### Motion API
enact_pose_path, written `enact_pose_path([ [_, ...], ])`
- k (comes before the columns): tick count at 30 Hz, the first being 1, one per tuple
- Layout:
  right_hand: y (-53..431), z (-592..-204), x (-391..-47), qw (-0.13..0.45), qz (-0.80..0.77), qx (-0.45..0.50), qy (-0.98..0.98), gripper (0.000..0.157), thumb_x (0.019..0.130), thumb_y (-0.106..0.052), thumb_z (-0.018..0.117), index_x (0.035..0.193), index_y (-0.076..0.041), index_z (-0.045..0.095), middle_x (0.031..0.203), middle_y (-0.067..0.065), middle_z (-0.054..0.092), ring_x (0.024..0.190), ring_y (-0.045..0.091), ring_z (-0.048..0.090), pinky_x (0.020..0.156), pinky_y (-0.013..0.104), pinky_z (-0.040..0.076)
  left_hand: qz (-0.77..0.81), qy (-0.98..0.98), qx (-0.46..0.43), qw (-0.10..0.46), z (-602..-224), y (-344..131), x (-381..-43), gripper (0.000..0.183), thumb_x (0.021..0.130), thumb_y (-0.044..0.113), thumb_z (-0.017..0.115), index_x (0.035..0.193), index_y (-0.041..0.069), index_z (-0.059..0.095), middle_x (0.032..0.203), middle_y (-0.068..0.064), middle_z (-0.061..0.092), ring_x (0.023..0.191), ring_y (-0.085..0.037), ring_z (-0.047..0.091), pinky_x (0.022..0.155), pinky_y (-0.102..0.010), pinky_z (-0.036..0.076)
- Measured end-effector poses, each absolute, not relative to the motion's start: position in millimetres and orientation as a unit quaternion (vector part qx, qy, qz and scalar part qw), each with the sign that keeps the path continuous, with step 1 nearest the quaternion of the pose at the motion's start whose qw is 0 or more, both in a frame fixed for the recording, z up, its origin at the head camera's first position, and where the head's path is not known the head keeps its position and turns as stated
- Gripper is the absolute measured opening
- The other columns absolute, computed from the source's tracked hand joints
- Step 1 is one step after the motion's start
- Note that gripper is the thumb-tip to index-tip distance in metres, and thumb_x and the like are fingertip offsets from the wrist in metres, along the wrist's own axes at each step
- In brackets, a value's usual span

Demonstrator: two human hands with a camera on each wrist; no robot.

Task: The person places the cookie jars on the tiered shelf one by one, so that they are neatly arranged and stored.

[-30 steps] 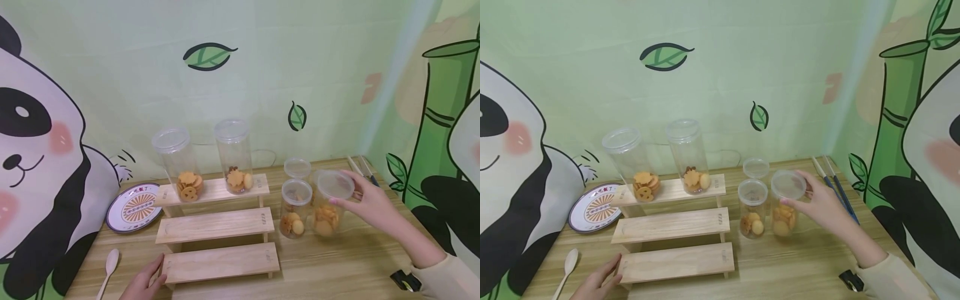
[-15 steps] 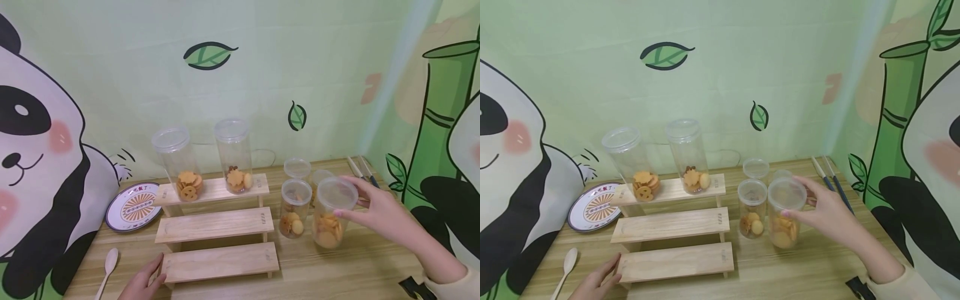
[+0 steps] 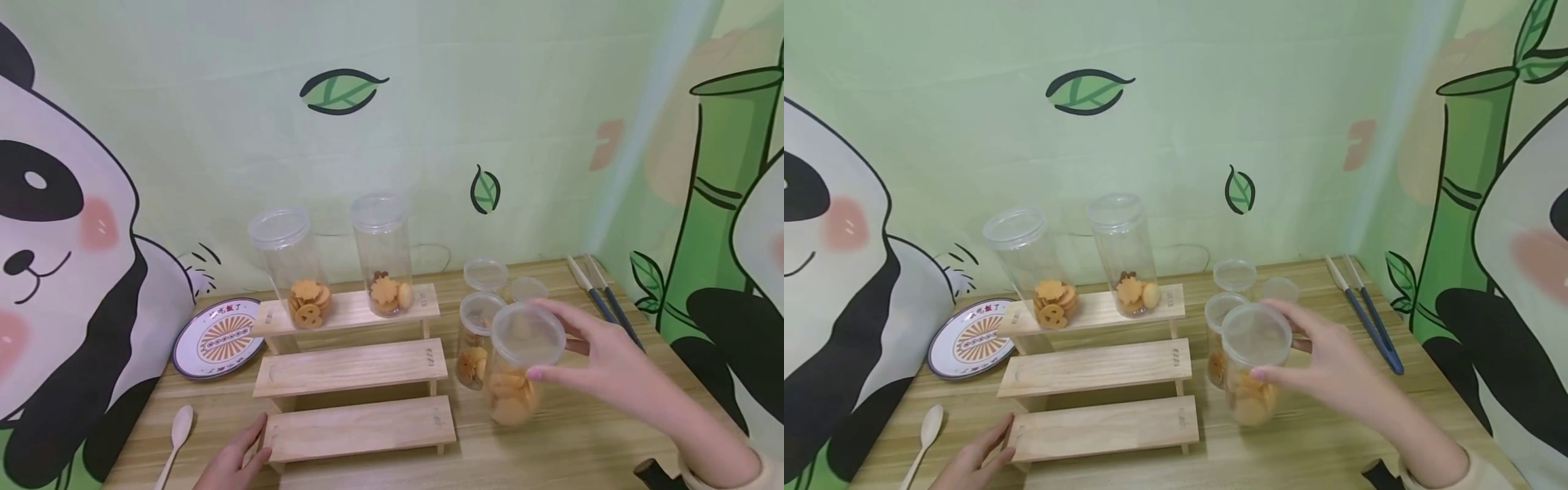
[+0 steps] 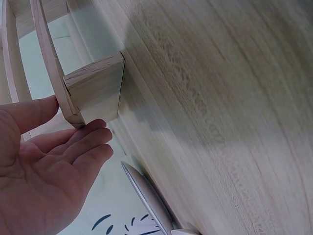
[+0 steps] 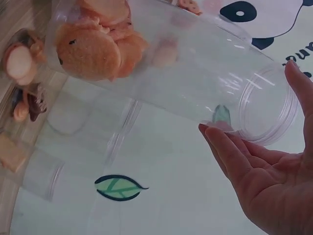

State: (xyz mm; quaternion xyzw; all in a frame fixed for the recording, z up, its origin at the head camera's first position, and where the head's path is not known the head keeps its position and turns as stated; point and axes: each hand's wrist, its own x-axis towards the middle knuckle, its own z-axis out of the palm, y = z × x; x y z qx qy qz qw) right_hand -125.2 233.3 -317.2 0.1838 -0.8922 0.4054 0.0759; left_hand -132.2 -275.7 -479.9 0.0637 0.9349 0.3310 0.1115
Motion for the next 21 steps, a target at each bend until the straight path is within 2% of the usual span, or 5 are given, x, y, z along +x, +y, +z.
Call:
enact_pose_path([
  [4, 224, -317, -124, 0.062, 0.419, 0.198, -0.884, 0.075, 0.075, -0.033, 0.083, 0.141, -0.027, 0.047, 0.130, 0.003, 0.056, 0.109, 0.018, 0.060, 0.088, 0.021, 0.049, 0.334, 0.934, 0.057, 0.111, -480, -276, -131, 0.058, 0.094, 0.014, 0.062, 0.138, -0.016, 0.039, 0.135, -0.034, 0.045, 0.124, -0.045, 0.045, 0.099, -0.054, 0.039],
  [7, 216, -317, -125, 0.059, 0.429, 0.211, -0.876, 0.076, 0.074, -0.033, 0.084, 0.140, -0.023, 0.048, 0.130, 0.002, 0.056, 0.108, 0.017, 0.059, 0.089, 0.024, 0.049, 0.336, 0.934, 0.051, 0.115, -480, -276, -130, 0.058, 0.094, 0.014, 0.062, 0.138, -0.015, 0.038, 0.136, -0.034, 0.044, 0.124, -0.045, 0.044, 0.100, -0.054, 0.038],
  [14, 197, -315, -127, 0.058, 0.448, 0.241, -0.859, 0.077, 0.071, -0.034, 0.086, 0.139, -0.025, 0.050, 0.129, -0.003, 0.057, 0.109, 0.014, 0.058, 0.091, 0.027, 0.049, 0.330, 0.936, 0.055, 0.108, -480, -275, -130, 0.058, 0.095, 0.016, 0.061, 0.138, -0.015, 0.039, 0.135, -0.034, 0.045, 0.124, -0.045, 0.044, 0.099, -0.053, 0.039],
  [21, 176, -309, -133, 0.058, 0.474, 0.285, -0.831, 0.077, 0.071, -0.028, 0.087, 0.138, -0.022, 0.051, 0.128, -0.002, 0.057, 0.107, 0.016, 0.059, 0.089, 0.031, 0.051, 0.327, 0.938, 0.057, 0.102, -480, -275, -128, 0.056, 0.095, 0.014, 0.061, 0.138, -0.015, 0.039, 0.135, -0.033, 0.045, 0.124, -0.044, 0.044, 0.099, -0.053, 0.038],
])
